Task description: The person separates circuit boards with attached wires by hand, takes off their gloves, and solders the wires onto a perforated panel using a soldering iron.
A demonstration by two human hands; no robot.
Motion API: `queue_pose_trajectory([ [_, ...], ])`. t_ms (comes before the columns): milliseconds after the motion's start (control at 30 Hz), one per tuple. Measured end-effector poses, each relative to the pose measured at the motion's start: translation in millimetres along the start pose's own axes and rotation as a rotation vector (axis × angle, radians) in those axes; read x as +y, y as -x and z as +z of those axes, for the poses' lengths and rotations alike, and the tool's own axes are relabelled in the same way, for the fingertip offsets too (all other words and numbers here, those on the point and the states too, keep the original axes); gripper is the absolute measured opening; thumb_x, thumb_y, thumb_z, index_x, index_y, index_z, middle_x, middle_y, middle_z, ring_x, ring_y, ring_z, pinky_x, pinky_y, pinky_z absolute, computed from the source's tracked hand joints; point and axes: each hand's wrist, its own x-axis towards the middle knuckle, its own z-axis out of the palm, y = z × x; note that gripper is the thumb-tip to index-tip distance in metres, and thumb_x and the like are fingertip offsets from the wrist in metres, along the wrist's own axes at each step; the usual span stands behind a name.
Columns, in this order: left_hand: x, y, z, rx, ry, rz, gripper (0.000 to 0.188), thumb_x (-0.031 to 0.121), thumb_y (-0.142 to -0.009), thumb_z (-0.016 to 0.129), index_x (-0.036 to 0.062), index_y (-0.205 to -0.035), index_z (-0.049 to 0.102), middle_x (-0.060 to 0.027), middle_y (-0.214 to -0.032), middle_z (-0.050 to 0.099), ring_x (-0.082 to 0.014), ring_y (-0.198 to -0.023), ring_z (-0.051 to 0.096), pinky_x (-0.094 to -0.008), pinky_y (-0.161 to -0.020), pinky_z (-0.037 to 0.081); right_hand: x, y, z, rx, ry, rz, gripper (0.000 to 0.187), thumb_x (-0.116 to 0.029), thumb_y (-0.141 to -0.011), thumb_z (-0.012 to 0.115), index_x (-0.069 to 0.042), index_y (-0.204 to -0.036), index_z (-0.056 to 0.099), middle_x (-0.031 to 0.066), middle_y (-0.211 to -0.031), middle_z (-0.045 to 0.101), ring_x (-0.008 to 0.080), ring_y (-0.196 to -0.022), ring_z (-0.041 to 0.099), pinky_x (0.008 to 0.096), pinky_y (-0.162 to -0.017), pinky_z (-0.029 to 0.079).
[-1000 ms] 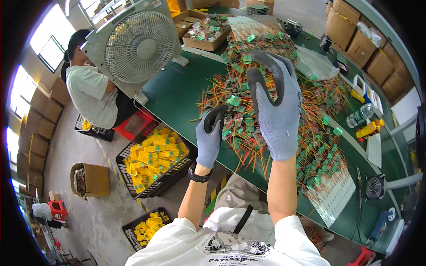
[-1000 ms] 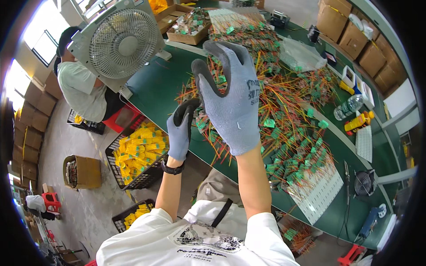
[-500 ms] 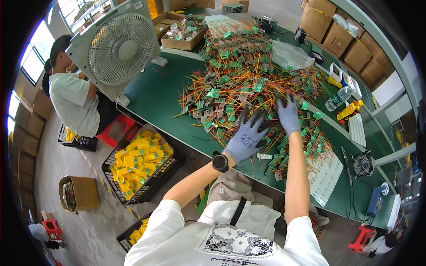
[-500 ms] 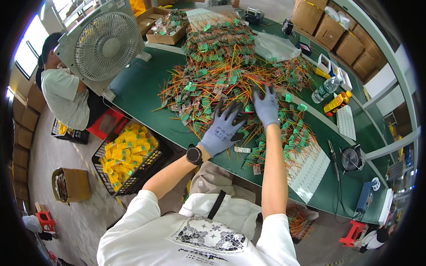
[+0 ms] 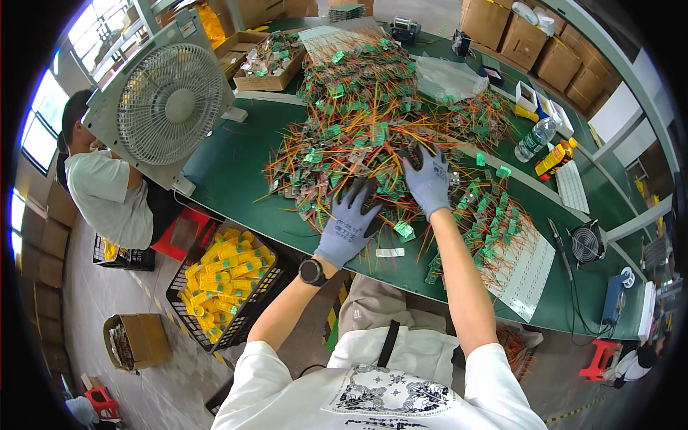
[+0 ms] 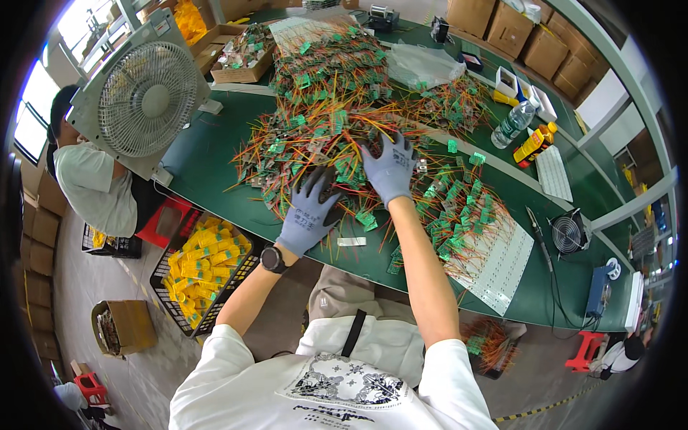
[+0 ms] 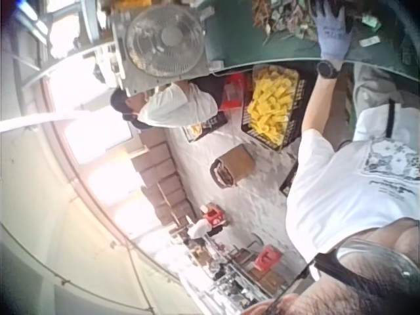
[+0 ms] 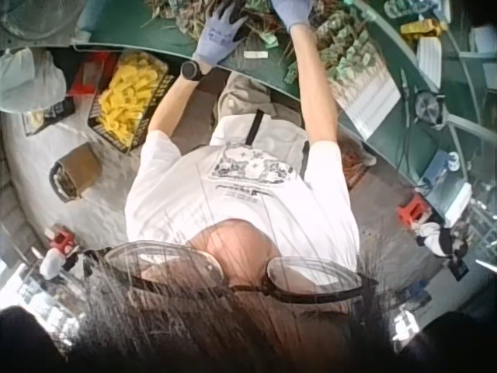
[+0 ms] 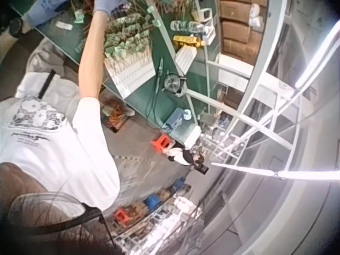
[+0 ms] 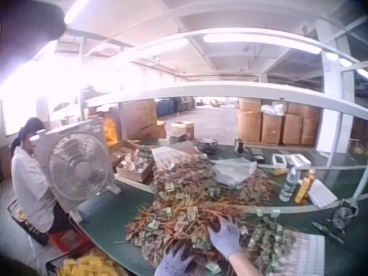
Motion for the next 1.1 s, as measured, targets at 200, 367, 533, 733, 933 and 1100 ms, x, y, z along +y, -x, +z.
queue_pose_trajectory([
  [200, -27, 17, -11, 0.03, -0.02, -0.04, 0.052, 0.029, -0.07, 0.078, 0.0192, -0.118, 0.062, -0.0177, -0.14, 0.042, -0.038, -0.136, 0.034, -0.0564, -0.106, 0.031, -30, 21, 13, 0.058, -0.018, -0.125, 0.063, -0.051, -0.082, 0.065, -0.011, -0.13, 0.059, 0.0212, -0.142, 0.044, 0.0425, -0.133, 0.036, 0.0556, -0.109, 0.027],
  [367, -54, 27, -24, 0.091, -0.024, -0.064, 0.061, 0.021, -0.058, 0.083, 0.0158, -0.114, 0.061, -0.0181, -0.141, 0.041, -0.0409, -0.134, 0.034, -0.0576, -0.112, 0.027, -57, 32, 29, 0.071, -0.017, -0.17, 0.066, -0.053, -0.081, 0.064, -0.009, -0.129, 0.057, 0.0201, -0.141, 0.044, 0.0436, -0.13, 0.037, 0.0588, -0.106, 0.028],
  [533, -79, 32, -36, 0.102, -0.03, -0.145, 0.055, 0.017, -0.059, 0.083, 0.0105, -0.108, 0.059, -0.0197, -0.139, 0.042, -0.0426, -0.133, 0.035, -0.0555, -0.112, 0.029, -91, 38, 48, 0.109, -0.059, -0.185, 0.068, -0.055, -0.083, 0.062, -0.008, -0.132, 0.055, 0.0217, -0.141, 0.044, 0.0463, -0.131, 0.035, 0.0607, -0.106, 0.027],
  [733, -104, 29, -26, 0.211, -0.051, -0.231, 0.052, 0.018, -0.063, 0.084, 0.0072, -0.106, 0.057, -0.0195, -0.139, 0.042, -0.0414, -0.131, 0.036, -0.0552, -0.11, 0.031, -118, 36, 55, 0.101, -0.182, -0.196, 0.067, -0.049, -0.084, 0.064, -0.005, -0.133, 0.051, 0.0228, -0.142, 0.043, 0.0465, -0.132, 0.034, 0.0586, -0.11, 0.024],
  [933, -113, 41, -40, 0.19, 0.066, -0.304, 0.053, 0.012, -0.067, 0.081, 0.0053, -0.113, 0.057, -0.0206, -0.139, 0.043, -0.0436, -0.13, 0.037, -0.0508, -0.11, 0.033, -81, 63, 8, 0.067, -0.747, -0.27, 0.056, -0.019, -0.087, 0.067, -0.003, -0.137, 0.047, 0.0238, -0.139, 0.044, 0.0374, -0.131, 0.042, 0.0457, -0.109, 0.034],
  [1100, -86, 41, -72, 0.199, 0.22, -0.228, 0.044, 0.006, -0.072, 0.076, 0.0085, -0.113, 0.063, -0.017, -0.141, 0.045, -0.0393, -0.129, 0.041, -0.0471, -0.108, 0.036, -36, 112, -16, 0.21, -0.515, -0.209, 0.058, -0.019, -0.086, 0.067, -0.005, -0.138, 0.046, 0.0231, -0.139, 0.044, 0.0393, -0.132, 0.039, 0.0493, -0.112, 0.029],
])
